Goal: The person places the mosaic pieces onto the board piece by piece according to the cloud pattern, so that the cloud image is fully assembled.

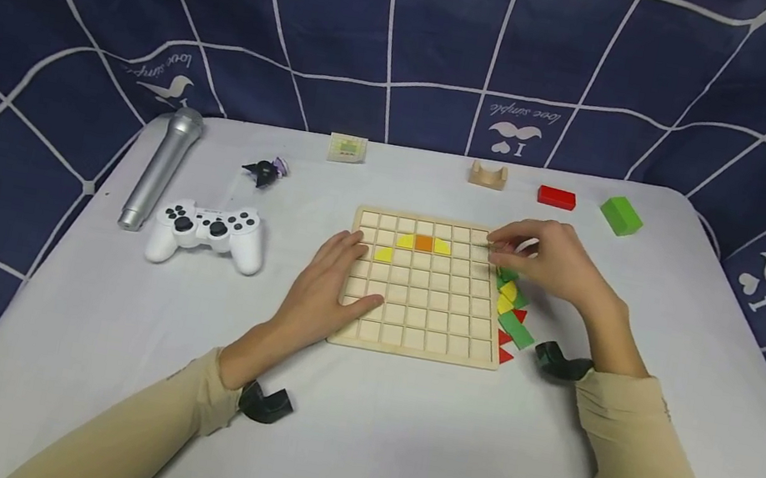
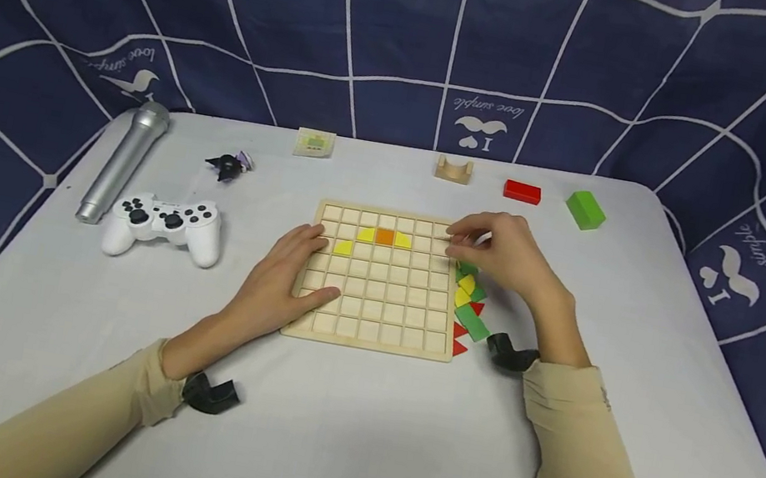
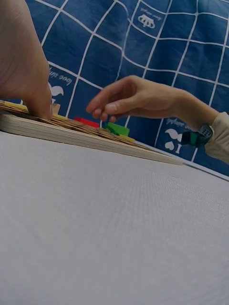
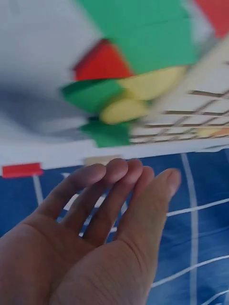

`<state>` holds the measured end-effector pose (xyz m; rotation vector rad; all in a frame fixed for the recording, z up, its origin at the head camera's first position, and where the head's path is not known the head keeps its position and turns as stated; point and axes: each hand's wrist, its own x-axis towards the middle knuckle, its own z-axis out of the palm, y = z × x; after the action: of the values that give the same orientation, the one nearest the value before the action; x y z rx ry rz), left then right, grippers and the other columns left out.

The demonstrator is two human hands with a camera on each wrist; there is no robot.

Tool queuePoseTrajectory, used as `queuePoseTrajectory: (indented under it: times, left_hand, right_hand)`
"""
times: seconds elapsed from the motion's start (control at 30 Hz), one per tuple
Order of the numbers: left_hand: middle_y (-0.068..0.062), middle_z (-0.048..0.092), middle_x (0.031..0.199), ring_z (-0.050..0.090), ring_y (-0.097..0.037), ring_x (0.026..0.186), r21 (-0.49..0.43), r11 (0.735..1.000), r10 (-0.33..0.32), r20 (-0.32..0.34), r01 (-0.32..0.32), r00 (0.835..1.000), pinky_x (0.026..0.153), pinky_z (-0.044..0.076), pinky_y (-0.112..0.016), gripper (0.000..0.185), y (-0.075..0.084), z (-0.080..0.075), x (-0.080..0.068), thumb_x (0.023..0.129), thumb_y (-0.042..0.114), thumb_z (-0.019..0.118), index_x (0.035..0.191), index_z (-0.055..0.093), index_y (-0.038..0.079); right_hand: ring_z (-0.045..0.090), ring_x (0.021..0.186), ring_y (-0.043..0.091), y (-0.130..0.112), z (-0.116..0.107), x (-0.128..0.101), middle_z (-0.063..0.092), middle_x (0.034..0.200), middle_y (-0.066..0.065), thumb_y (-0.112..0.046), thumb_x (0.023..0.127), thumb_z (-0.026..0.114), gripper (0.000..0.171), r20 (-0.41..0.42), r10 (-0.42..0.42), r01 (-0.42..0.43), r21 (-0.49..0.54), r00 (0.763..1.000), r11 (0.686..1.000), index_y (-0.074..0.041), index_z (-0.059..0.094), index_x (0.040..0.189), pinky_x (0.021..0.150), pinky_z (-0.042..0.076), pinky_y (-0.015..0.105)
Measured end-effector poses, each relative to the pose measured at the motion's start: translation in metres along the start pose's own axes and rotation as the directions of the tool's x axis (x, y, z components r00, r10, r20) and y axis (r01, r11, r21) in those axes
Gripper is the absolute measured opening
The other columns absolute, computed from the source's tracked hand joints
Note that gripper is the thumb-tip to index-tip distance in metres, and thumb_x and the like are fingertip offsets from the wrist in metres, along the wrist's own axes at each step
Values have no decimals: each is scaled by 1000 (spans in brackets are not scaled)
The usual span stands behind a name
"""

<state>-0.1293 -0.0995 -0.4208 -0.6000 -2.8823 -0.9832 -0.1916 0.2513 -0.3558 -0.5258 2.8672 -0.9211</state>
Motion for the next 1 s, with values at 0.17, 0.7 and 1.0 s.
queuePoseTrajectory:
  times: [0.17, 0.7, 1.0]
  left_hand:
    - [-12, 31, 172, 20, -30, 163, 0, 1000, -3, 0, 3, 1000, 129, 27, -53, 82, -1, 0, 0, 95, 48, 75, 156, 45, 2]
    - [-12, 31, 172, 20, -30, 163, 1, 1000, 2, 1, -2, 1000, 129, 27, -53, 82, -1, 0, 0, 95, 48, 75, 156, 46, 2]
    - [-13, 32, 172, 20, -30, 163, 4, 1000, 10, -8, -9, 1000, 129, 28, -54, 81, -1, 0, 1, 95, 48, 76, 155, 47, 2]
  right_hand:
    - [63, 98, 21, 21, -3, -2, 76, 103, 4, -20, 83, 92, 38, 48, 81, -83, 29, 996, 996, -13, 80, 119, 85, 54, 22]
    - [67, 89, 20, 42, 0, -4, 77, 97, 6, -20, 89, 87, 26, -36, 122, -118, 91, 992, 989, -14, 81, 113, 75, 50, 15]
    - [64, 84, 21, 22, -3, 0, 76, 89, 7, -16, 89, 87, 14, -122, 111, -95, 129, 986, 987, -11, 82, 101, 71, 50, 18]
